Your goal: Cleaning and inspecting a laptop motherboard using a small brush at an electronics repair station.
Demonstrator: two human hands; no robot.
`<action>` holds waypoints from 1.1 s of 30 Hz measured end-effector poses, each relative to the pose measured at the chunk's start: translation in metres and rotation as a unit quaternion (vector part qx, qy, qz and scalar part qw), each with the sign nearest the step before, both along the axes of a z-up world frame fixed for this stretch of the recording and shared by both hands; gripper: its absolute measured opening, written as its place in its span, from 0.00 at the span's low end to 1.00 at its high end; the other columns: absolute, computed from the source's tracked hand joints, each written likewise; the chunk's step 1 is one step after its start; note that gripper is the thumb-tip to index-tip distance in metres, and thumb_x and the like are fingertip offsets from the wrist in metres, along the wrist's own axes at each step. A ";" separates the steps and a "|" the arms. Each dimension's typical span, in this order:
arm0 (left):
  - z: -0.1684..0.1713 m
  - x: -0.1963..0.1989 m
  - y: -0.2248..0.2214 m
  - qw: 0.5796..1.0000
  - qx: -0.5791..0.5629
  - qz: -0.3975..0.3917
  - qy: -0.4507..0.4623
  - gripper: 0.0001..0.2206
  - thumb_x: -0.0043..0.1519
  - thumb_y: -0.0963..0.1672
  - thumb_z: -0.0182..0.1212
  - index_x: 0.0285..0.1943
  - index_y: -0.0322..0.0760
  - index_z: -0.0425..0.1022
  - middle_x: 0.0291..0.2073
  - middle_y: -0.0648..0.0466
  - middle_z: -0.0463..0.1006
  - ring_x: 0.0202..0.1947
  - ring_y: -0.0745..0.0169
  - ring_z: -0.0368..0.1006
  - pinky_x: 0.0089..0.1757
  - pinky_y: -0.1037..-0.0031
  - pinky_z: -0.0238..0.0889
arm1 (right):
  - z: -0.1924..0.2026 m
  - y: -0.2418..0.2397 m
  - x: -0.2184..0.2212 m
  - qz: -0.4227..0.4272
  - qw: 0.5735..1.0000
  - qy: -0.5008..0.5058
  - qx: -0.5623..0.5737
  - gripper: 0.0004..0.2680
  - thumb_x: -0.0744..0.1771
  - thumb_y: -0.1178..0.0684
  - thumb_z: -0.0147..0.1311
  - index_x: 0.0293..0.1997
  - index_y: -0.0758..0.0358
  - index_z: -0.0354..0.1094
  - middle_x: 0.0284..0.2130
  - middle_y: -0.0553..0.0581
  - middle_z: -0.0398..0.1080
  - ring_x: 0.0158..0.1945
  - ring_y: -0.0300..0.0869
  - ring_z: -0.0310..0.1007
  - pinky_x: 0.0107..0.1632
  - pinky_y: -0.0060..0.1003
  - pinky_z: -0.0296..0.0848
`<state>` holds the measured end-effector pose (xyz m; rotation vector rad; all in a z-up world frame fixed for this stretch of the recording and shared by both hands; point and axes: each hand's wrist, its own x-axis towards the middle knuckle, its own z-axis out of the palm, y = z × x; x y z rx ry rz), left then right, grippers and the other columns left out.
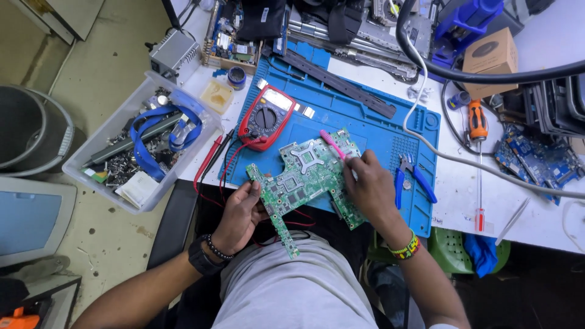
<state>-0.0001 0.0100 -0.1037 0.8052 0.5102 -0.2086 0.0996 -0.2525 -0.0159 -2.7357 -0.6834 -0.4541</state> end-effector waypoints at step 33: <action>0.065 0.000 -0.004 0.999 0.027 0.002 -0.039 0.09 0.72 0.46 0.51 0.41 0.38 0.69 0.30 0.53 0.79 0.34 0.57 0.81 0.39 0.67 0.78 | -0.013 -0.094 -0.076 -0.090 0.995 0.005 -0.047 0.03 0.67 0.50 0.60 0.35 0.51 0.74 0.25 0.49 0.57 0.19 0.55 0.68 0.22 0.47 0.67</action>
